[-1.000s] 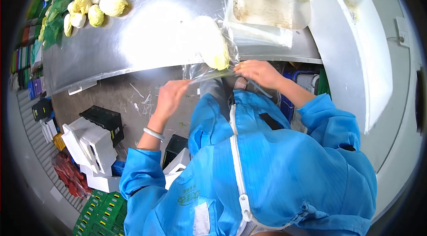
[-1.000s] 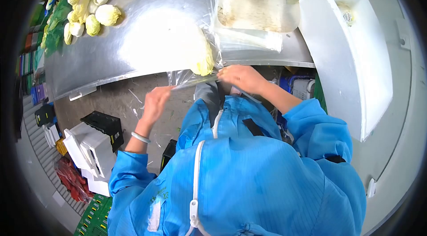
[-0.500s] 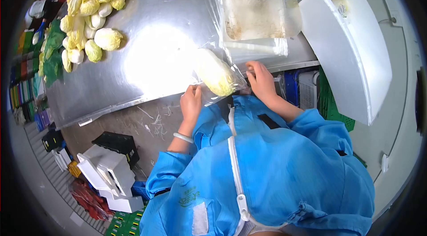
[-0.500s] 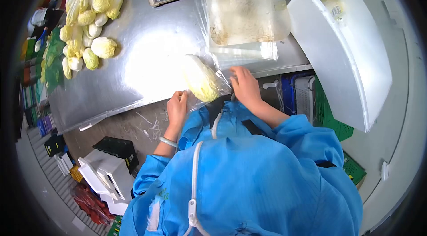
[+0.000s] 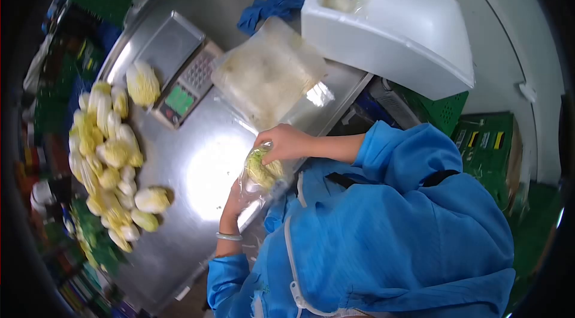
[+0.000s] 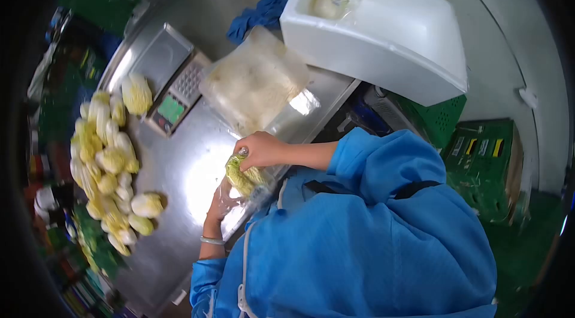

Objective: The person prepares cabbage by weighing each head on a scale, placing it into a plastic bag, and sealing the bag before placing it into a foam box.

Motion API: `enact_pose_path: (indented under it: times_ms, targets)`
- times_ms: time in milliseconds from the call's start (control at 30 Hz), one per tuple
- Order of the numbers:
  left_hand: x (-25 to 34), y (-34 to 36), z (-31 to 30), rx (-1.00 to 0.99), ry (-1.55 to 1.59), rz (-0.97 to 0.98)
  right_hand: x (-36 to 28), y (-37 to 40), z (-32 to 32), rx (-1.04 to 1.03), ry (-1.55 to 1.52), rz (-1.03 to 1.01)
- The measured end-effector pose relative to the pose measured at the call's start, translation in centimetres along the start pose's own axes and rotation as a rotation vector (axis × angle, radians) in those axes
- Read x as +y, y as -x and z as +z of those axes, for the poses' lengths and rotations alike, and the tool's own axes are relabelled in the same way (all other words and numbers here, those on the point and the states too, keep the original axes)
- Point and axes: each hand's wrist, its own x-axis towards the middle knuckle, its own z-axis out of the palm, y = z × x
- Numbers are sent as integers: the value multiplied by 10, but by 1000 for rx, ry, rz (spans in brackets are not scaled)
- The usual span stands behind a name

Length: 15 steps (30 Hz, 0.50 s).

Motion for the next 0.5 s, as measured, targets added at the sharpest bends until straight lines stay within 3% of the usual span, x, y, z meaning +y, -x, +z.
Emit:
enact_pose_path:
  times_ms: [33, 100, 133, 200, 300, 367, 433, 467, 500]
  targets:
    - [-8, -5, -4, -84, 15, -3, -8, 2, -14, 11, -121, 127]
    - [-16, -13, 12, 42, 464, -122, -34, 17, -49, 14, -375, 375]
    - [26, -20, 32, 79, 759, -185, -38, 24, -66, 34, -388, 285]
    - [84, -41, 48, 41, 965, -159, -37, 41, -98, 64, -413, 112]
    - [147, -83, 86, -16, 1132, 51, -29, 74, -105, 401, -300, -135]
    - [184, -118, 111, 242, 334, 194, -35, 90, -159, 430, -598, -37]
    - [237, -137, 138, 422, 150, 430, -53, 108, -222, 469, -848, 4]
    - [247, -153, 135, 337, 140, 477, -34, 111, -253, 586, -811, -66]
    - [252, -167, 125, 258, 129, 517, -23, 110, -289, 710, -714, -13]
